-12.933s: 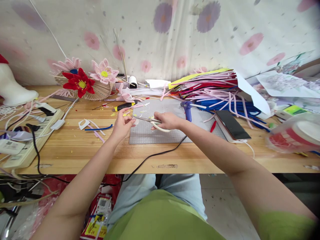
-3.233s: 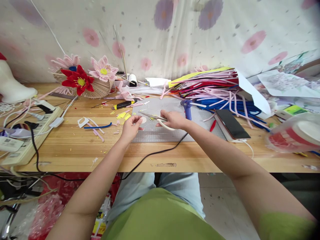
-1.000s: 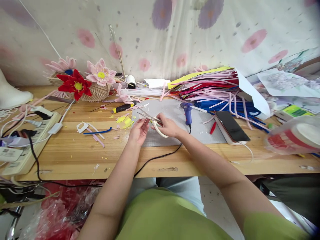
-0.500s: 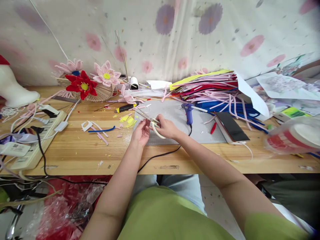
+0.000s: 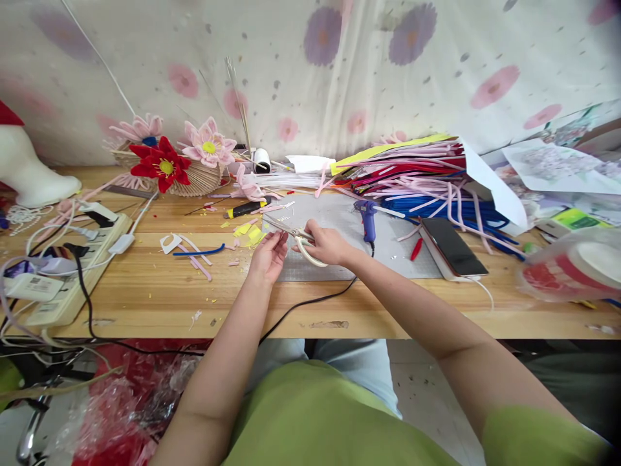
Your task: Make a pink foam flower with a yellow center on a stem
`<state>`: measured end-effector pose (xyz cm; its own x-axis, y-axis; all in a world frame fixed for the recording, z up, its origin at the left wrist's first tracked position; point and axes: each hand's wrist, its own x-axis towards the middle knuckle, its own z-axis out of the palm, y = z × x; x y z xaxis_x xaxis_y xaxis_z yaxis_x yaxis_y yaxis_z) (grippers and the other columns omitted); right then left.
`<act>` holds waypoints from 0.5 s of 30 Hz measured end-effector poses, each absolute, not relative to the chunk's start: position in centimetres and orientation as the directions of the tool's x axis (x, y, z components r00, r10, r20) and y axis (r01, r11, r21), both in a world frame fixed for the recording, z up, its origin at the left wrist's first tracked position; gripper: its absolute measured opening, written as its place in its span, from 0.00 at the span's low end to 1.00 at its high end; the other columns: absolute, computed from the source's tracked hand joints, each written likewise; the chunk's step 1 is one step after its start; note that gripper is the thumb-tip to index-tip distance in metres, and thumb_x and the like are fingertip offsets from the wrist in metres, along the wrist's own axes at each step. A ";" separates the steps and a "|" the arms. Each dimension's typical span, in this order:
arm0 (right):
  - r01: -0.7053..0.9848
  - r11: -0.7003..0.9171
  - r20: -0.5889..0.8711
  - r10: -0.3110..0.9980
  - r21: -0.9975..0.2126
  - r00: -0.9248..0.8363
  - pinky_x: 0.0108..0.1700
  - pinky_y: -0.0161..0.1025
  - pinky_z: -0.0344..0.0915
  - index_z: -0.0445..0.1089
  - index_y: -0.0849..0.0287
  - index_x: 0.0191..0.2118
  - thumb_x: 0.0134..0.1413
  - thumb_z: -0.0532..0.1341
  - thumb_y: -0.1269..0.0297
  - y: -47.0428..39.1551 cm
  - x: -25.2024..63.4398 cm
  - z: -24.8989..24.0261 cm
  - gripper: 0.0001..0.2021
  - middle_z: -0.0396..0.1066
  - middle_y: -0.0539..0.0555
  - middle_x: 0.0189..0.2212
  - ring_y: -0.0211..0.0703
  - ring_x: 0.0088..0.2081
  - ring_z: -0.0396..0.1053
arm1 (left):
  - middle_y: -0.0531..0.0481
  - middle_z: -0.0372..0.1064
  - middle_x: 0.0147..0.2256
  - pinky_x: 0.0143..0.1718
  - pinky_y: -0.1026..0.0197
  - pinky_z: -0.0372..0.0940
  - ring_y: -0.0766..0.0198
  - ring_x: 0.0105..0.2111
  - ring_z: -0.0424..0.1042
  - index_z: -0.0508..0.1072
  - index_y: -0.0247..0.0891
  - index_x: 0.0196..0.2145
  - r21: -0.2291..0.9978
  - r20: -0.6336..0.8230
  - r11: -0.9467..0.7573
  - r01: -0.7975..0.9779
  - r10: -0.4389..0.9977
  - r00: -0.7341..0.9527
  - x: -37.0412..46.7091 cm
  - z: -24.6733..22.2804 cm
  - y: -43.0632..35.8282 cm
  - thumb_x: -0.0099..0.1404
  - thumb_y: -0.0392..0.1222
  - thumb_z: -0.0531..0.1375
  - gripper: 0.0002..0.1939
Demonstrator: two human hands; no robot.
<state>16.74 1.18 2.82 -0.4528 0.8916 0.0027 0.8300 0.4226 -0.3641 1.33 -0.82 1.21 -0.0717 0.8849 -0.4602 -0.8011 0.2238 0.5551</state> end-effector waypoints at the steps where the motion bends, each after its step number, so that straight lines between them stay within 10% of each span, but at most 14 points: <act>1: 0.828 0.434 0.008 0.887 -0.356 -0.462 0.28 0.34 0.50 0.57 0.59 0.42 0.53 0.51 0.44 1.3 16.8 2.8 0.22 0.72 0.55 0.30 0.42 0.28 0.66 | 0.53 0.70 0.26 0.21 0.75 0.64 0.73 0.26 0.72 0.69 0.32 0.28 0.556 -0.459 0.223 -0.801 0.885 -0.072 1.3 1.2 -0.8 0.60 0.24 0.54 0.08; 15: 0.828 0.493 0.020 0.862 -0.266 -0.507 0.26 0.34 0.46 0.58 0.59 0.41 0.51 0.52 0.42 2.3 17.5 3.3 0.23 0.71 0.55 0.29 0.43 0.27 0.65 | 0.54 0.70 0.25 0.24 0.74 0.65 0.73 0.27 0.73 0.67 0.34 0.29 0.601 -0.426 0.182 -0.778 0.897 -0.119 0.8 1.4 -0.9 0.59 0.24 0.55 0.08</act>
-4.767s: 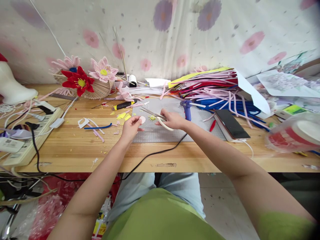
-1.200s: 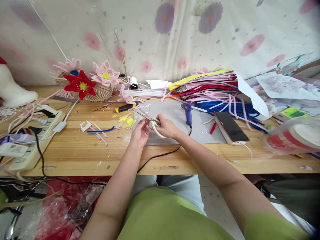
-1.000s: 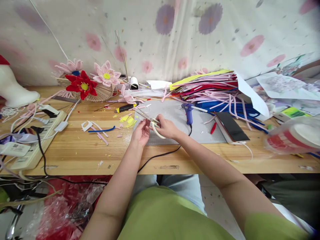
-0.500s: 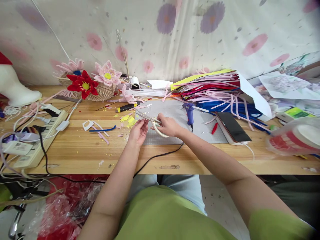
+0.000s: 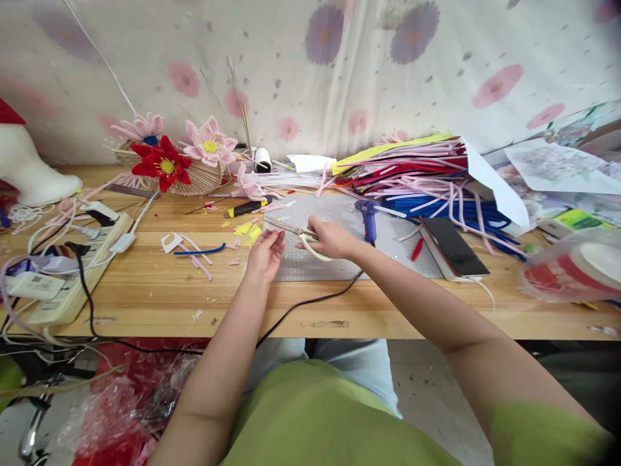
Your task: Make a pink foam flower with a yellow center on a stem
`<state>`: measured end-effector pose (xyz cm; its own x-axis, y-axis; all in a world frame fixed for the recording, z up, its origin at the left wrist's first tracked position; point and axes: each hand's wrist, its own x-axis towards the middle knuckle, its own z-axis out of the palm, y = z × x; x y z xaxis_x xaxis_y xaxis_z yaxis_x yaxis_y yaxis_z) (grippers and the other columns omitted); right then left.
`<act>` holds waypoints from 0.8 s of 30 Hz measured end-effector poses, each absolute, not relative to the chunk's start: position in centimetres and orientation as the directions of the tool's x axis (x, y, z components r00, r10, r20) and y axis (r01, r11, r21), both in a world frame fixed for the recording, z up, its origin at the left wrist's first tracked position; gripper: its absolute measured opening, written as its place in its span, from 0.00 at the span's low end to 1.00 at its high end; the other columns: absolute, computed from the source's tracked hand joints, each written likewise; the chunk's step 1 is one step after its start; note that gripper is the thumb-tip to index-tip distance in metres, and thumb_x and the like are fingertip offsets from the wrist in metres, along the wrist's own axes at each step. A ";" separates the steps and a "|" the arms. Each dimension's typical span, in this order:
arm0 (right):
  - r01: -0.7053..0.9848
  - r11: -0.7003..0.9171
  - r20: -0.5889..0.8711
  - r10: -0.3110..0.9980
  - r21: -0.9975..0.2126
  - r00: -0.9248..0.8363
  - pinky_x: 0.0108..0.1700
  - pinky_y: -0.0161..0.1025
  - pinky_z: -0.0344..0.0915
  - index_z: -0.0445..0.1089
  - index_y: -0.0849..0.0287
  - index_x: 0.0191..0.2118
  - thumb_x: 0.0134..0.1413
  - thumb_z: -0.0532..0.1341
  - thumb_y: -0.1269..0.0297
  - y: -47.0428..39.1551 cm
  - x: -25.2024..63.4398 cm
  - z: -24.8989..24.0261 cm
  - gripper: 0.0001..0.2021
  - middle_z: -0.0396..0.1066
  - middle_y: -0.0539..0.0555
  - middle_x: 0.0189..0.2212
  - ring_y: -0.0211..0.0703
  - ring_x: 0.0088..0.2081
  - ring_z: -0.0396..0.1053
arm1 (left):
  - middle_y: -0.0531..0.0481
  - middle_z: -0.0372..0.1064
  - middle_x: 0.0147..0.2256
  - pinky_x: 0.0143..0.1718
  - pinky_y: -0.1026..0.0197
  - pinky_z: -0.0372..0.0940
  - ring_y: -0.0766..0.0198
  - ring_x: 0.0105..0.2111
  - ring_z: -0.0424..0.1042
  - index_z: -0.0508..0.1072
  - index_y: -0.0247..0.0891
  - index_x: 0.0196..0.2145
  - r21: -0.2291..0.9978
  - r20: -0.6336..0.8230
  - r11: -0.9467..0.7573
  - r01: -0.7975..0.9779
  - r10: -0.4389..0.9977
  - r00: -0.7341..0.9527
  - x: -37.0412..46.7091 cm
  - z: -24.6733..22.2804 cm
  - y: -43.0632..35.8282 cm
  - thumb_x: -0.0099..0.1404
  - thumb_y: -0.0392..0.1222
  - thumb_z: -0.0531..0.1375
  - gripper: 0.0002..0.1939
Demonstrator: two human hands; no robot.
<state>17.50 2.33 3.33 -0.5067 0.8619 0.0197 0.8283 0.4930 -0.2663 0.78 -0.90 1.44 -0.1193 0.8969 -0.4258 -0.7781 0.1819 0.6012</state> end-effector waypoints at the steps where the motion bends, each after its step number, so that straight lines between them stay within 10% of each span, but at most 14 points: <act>1: 0.827 0.495 0.019 0.861 -0.265 -0.509 0.26 0.34 0.46 0.58 0.59 0.41 0.51 0.52 0.42 2.4 17.6 3.3 0.23 0.71 0.55 0.29 0.43 0.27 0.65 | 0.54 0.70 0.26 0.24 0.74 0.65 0.73 0.28 0.73 0.67 0.35 0.29 0.609 -0.419 0.175 -0.774 0.899 -0.126 0.8 1.4 -0.9 0.59 0.24 0.55 0.08; 24: 0.798 0.520 0.017 0.840 -0.305 -0.542 0.26 0.34 0.46 0.58 0.59 0.40 0.50 0.52 0.41 2.8 17.5 3.3 0.24 0.71 0.55 0.30 0.42 0.27 0.65 | 0.53 0.70 0.29 0.32 0.70 0.66 0.70 0.32 0.73 0.66 0.34 0.28 0.743 -0.310 0.090 -0.663 0.924 -0.222 0.8 0.7 -0.8 0.55 0.25 0.58 0.07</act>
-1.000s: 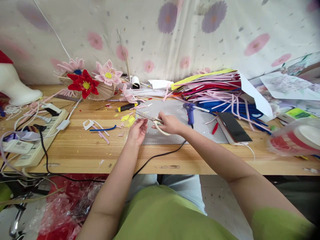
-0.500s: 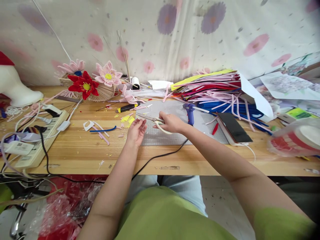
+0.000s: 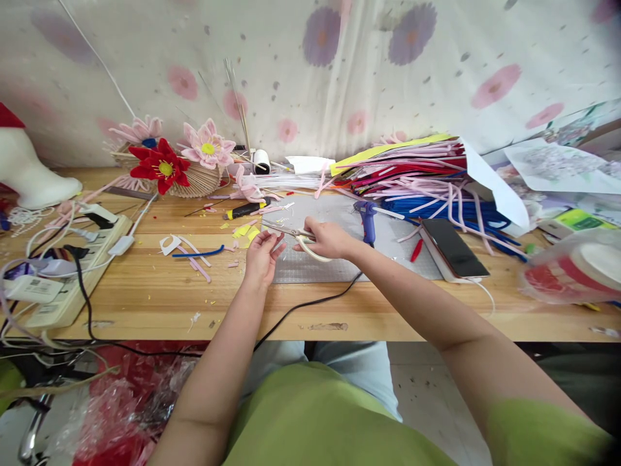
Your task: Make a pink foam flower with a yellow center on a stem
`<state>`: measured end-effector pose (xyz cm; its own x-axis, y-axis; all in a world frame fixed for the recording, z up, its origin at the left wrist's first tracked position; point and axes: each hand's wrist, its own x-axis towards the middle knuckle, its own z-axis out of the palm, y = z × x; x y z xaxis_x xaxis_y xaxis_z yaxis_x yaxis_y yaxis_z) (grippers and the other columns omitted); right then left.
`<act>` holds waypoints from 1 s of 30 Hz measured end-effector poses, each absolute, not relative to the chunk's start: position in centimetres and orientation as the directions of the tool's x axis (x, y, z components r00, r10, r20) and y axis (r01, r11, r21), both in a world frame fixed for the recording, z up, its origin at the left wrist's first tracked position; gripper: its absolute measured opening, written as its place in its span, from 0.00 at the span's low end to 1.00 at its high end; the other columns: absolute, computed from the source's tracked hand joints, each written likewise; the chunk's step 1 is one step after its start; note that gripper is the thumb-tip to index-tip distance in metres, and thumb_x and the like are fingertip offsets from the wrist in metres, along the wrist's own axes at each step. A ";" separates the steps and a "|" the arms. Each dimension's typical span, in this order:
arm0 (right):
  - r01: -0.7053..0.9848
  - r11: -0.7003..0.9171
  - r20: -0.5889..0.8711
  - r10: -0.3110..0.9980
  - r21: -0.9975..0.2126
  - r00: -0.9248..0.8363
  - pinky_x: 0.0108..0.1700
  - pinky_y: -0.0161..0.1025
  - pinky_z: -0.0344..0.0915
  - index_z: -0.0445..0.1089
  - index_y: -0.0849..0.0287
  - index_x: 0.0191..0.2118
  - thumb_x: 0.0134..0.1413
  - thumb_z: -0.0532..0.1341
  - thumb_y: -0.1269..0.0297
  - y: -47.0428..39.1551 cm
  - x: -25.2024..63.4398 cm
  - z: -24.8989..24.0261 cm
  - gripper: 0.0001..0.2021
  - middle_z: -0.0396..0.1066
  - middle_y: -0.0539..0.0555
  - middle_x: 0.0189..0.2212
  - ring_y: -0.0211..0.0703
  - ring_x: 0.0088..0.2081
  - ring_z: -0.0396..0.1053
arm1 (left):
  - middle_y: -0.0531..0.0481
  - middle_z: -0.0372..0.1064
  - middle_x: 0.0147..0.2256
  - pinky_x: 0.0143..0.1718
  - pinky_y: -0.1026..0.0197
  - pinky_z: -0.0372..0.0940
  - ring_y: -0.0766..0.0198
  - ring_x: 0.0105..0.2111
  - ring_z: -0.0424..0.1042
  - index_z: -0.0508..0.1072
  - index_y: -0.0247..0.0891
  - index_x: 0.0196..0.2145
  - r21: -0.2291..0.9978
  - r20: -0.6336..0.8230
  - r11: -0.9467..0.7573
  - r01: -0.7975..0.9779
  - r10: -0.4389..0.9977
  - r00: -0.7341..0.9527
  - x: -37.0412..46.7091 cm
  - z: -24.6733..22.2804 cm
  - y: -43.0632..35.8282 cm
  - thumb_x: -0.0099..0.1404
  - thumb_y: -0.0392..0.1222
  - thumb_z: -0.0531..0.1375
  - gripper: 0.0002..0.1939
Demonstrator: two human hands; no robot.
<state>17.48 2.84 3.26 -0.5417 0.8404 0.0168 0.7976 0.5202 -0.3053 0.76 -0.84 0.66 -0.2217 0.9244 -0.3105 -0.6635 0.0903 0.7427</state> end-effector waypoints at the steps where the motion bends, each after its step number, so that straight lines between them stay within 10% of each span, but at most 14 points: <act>1: 0.798 0.521 0.019 0.841 -0.303 -0.541 0.26 0.34 0.46 0.58 0.59 0.40 0.50 0.52 0.41 2.8 17.5 3.3 0.24 0.71 0.55 0.29 0.42 0.27 0.65 | 0.53 0.70 0.29 0.32 0.70 0.66 0.70 0.32 0.73 0.67 0.34 0.28 0.742 -0.312 0.092 -0.664 0.925 -0.219 0.8 0.6 -0.9 0.55 0.25 0.58 0.07; 30: 0.800 0.539 -0.055 0.820 -0.263 -0.570 0.27 0.34 0.47 0.61 0.58 0.39 0.50 0.54 0.42 3.3 18.6 4.4 0.22 0.71 0.55 0.30 0.42 0.28 0.64 | 0.55 0.66 0.27 0.34 0.66 0.68 0.73 0.27 0.69 0.68 0.37 0.30 0.796 -0.267 0.030 -0.605 0.914 -0.306 0.2 0.7 -0.9 0.51 0.28 0.63 0.10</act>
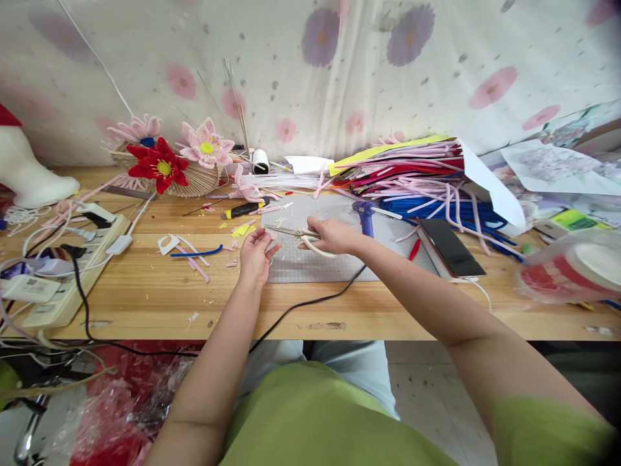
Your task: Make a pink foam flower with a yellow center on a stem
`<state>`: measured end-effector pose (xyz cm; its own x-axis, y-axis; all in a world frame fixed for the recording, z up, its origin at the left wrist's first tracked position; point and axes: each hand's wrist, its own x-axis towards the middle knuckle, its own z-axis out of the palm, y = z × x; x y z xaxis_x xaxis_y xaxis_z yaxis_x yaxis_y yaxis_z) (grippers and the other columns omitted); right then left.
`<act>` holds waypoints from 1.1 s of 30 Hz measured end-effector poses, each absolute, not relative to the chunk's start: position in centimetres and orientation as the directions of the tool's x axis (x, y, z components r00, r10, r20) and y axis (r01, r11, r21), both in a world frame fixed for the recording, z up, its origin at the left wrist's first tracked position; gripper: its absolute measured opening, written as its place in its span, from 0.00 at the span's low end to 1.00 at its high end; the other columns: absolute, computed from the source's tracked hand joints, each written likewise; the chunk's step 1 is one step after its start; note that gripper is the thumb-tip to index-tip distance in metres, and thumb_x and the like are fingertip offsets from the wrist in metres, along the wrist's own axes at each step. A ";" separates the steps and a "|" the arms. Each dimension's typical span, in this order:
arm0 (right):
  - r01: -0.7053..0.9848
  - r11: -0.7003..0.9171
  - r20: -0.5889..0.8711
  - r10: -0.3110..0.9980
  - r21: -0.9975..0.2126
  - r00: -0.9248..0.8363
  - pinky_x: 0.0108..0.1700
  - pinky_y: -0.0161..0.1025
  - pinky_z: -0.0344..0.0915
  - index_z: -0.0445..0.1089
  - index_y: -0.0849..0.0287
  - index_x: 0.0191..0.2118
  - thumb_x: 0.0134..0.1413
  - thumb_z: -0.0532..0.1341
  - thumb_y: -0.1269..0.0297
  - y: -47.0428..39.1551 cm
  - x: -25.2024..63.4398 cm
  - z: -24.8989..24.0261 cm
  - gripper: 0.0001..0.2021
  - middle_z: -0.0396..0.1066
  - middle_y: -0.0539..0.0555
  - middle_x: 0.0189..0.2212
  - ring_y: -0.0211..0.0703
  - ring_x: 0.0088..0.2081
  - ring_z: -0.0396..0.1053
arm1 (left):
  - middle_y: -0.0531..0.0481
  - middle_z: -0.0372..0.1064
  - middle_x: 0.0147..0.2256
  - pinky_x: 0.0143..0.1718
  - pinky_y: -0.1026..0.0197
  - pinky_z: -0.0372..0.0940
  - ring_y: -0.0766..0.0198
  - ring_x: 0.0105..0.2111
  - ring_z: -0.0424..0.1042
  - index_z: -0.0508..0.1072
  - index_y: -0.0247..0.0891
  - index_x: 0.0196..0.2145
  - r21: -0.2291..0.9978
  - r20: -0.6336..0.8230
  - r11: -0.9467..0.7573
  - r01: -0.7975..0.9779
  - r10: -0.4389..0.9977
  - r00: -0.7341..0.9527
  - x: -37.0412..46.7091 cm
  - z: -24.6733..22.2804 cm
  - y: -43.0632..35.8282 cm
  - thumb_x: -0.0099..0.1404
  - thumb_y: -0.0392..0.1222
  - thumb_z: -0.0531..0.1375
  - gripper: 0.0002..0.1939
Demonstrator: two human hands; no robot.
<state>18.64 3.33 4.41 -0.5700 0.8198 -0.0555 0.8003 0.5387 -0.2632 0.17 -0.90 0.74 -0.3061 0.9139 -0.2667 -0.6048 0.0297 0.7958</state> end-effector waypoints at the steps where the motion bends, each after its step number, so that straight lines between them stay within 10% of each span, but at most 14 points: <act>1: 0.801 0.539 -0.059 0.819 -0.261 -0.570 0.27 0.34 0.47 0.61 0.58 0.39 0.50 0.54 0.42 3.3 18.7 4.4 0.22 0.71 0.55 0.30 0.42 0.28 0.64 | 0.55 0.66 0.27 0.34 0.66 0.68 0.74 0.27 0.68 0.68 0.37 0.30 0.799 -0.267 0.026 -0.601 0.911 -0.315 0.1 0.8 -0.9 0.50 0.28 0.63 0.10; 33: 0.771 0.565 -0.037 0.799 -0.294 -0.600 0.27 0.34 0.46 0.59 0.59 0.40 0.50 0.52 0.41 2.9 18.5 4.1 0.24 0.70 0.55 0.30 0.41 0.27 0.63 | 0.53 0.63 0.30 0.26 0.65 0.70 0.68 0.31 0.66 0.65 0.38 0.34 0.896 -0.090 -0.082 -0.437 0.929 -0.358 0.1 0.8 -0.9 0.44 0.36 0.66 0.19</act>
<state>18.50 2.91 4.14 -0.6001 0.7991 -0.0372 0.7708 0.5652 -0.2940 0.12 -0.90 0.85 -0.3580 0.9294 -0.0895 -0.4368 -0.0819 0.8958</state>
